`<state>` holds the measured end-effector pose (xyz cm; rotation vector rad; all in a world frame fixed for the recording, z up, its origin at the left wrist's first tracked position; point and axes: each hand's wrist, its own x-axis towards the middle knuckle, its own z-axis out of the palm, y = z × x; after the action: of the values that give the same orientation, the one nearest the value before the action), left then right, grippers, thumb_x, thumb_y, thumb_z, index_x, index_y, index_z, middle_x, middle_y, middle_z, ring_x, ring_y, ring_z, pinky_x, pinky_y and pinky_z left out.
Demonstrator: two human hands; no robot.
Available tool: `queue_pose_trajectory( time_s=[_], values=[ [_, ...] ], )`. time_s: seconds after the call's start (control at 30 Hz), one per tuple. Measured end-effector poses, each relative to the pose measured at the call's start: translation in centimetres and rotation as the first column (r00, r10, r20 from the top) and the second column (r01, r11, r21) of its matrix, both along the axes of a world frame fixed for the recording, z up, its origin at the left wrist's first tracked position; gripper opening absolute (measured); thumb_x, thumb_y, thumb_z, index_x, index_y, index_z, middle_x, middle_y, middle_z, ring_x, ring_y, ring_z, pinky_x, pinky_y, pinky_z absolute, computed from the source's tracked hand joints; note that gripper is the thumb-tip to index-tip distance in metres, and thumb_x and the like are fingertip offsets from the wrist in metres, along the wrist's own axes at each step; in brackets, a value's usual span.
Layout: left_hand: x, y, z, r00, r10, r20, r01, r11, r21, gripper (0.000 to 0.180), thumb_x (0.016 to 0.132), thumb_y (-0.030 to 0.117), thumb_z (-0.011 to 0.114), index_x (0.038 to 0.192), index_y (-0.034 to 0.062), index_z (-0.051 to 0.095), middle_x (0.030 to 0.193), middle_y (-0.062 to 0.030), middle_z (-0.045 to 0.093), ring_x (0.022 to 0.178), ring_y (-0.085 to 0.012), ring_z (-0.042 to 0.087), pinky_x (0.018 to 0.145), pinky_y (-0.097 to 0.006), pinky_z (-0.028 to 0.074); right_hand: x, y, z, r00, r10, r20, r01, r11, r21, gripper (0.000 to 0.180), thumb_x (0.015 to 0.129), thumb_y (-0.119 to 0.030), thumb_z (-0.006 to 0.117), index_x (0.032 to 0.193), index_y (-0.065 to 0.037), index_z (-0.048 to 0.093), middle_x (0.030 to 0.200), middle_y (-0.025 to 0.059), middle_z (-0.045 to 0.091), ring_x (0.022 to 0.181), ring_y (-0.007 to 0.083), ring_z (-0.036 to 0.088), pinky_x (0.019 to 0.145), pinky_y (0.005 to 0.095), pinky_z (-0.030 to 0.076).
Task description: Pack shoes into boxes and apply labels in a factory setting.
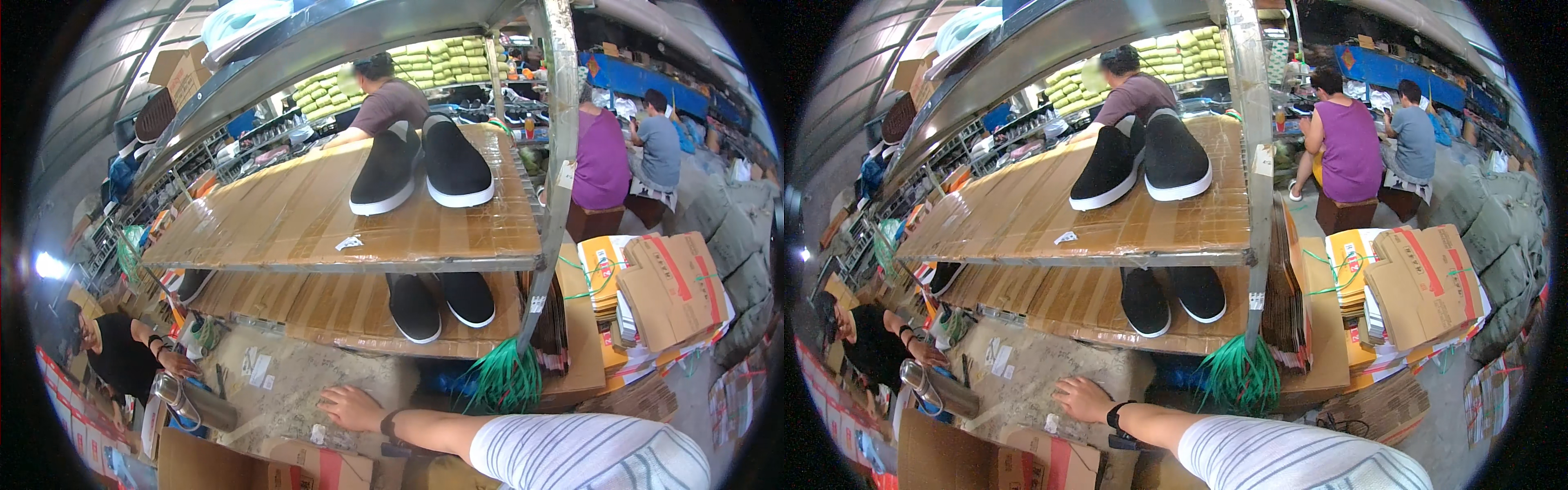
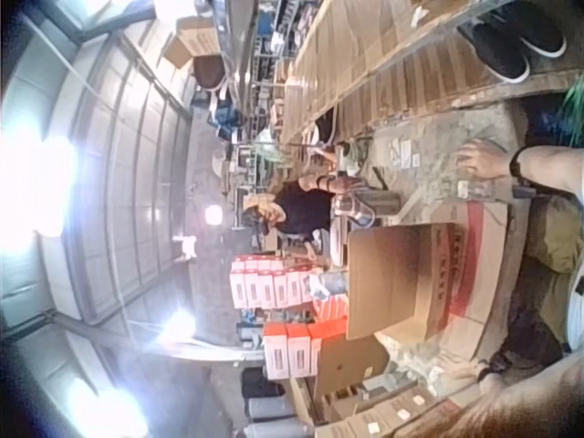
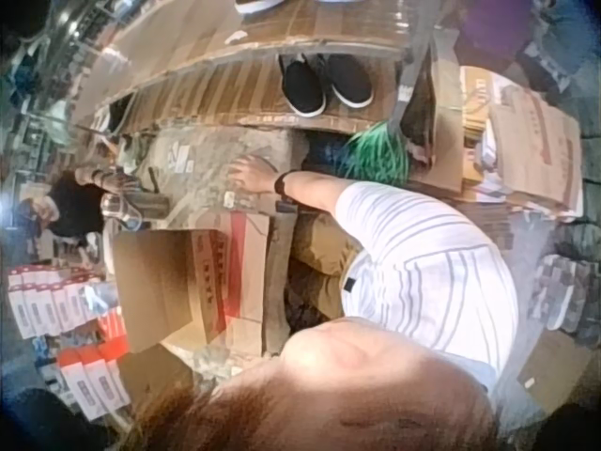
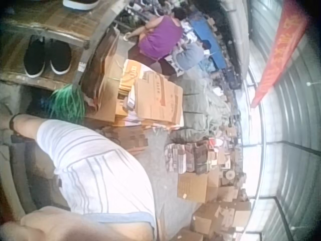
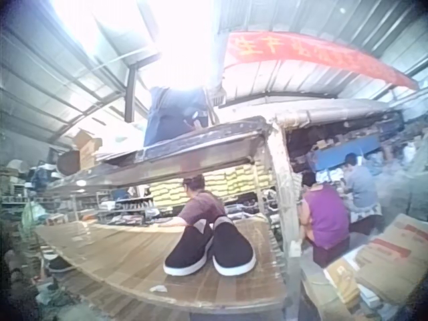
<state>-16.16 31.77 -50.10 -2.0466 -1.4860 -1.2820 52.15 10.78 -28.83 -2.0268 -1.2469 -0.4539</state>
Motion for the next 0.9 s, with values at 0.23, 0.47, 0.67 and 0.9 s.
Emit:
queue_pose_trajectory(
  time_s=[0.23,0.47,0.67,0.9],
  values=[
    [-1.8,-2.9,0.3,0.994,0.099,-0.056,-0.101,0.994,-0.039,0.042,0.096,0.022,0.037,0.135,0.0068,0.046,0.141,-0.0134,0.043,0.130,-0.0293,0.040,0.106,-0.045,0.033,-0.5,0.3,0.3,0.999,0.028,-0.021,-0.028,0.999,-0.020,0.032,0.083,-0.021,0.056,0.111,-0.008,0.063,0.126,0.0152,0.053,0.121,0.0293,0.046,0.099,0.0420,0.038],
    [14.9,-14.9,19.9,0.787,0.193,-0.587,-0.383,0.897,-0.219,0.046,0.097,0.023,0.032,0.139,0.0061,0.040,0.146,-0.0133,0.035,0.134,-0.0306,0.033,0.109,-0.048,0.027,0.0,-1.1,0.1,0.997,-0.025,-0.070,0.017,0.994,-0.108,0.033,0.087,-0.023,0.053,0.116,-0.013,0.063,0.131,0.0099,0.051,0.122,0.0275,0.046,0.101,0.0417,0.036],
    [14.3,-17.3,17.6,0.977,0.133,-0.169,-0.183,0.928,-0.326,0.061,0.092,0.039,0.035,0.144,0.0074,0.030,0.149,-0.0176,0.028,0.137,-0.0408,0.023,0.112,-0.049,0.019,0.3,0.4,0.2,0.997,0.038,-0.070,-0.044,0.994,-0.097,0.035,0.086,-0.026,0.054,0.118,-0.014,0.062,0.131,0.0087,0.052,0.123,0.0277,0.046,0.103,0.0423,0.035],
    [14.2,-18.0,15.1,0.980,0.081,-0.181,-0.123,0.964,-0.237,0.048,0.098,0.027,0.037,0.138,0.0009,0.037,0.141,-0.0270,0.032,0.130,-0.0434,0.031,0.105,-0.053,0.027,2.6,-0.7,2.0,0.988,0.084,-0.133,-0.111,0.972,-0.207,0.043,0.086,-0.036,0.055,0.123,-0.015,0.058,0.133,0.0084,0.051,0.124,0.0264,0.044,0.101,0.0458,0.030]
  ],
)
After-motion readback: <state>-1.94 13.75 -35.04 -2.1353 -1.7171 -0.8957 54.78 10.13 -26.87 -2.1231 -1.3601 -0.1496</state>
